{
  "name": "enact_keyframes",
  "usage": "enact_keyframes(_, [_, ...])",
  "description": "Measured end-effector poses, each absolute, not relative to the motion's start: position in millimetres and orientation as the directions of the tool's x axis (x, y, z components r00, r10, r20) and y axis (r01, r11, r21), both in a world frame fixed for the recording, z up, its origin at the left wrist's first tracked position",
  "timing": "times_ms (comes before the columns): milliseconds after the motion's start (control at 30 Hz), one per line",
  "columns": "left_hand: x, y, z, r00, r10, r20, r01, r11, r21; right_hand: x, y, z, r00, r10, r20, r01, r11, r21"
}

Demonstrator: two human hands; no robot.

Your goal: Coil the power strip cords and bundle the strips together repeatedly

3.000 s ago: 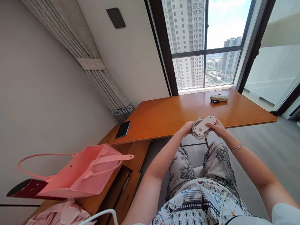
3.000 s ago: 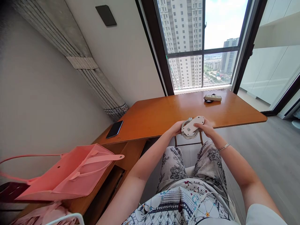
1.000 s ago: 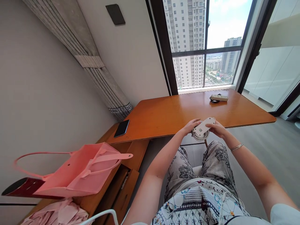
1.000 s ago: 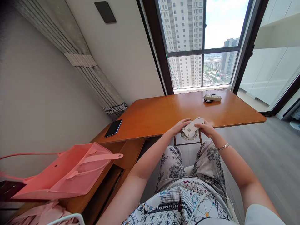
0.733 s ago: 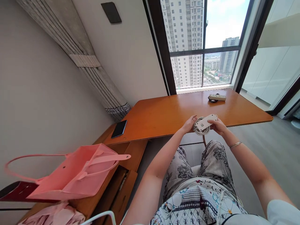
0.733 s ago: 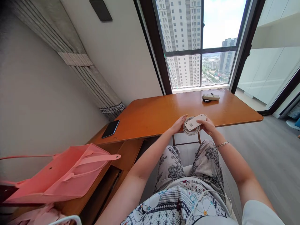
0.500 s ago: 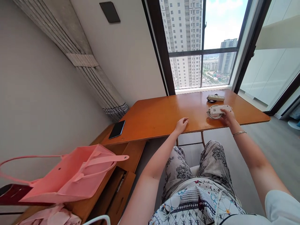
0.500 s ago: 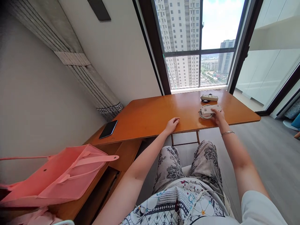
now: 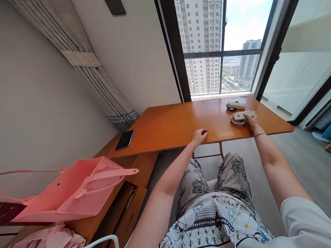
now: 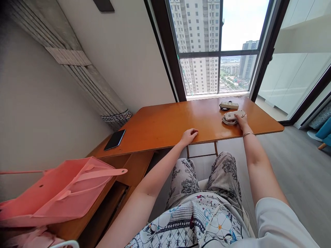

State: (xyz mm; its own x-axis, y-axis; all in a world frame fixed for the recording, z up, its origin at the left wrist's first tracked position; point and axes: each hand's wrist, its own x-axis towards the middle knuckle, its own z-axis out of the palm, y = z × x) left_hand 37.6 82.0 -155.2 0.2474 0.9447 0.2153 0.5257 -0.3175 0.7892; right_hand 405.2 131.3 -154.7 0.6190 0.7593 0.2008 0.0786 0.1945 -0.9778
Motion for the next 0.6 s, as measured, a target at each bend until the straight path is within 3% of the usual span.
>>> enact_keyframes(367, [36.0,78.3,-157.2,0.28,0.923,0.266,0.574,-0.382,0.724,394.0,122.0,-164.0,0.65,0.698,0.301,0.285,0.143,-0.948])
enact_keyframes(600, [35.9,78.2,-159.8,0.303,0.91,0.284,0.601,-0.414,0.684,395.6,120.9,-164.9,0.687,0.658,0.307,0.308,0.119,-0.944])
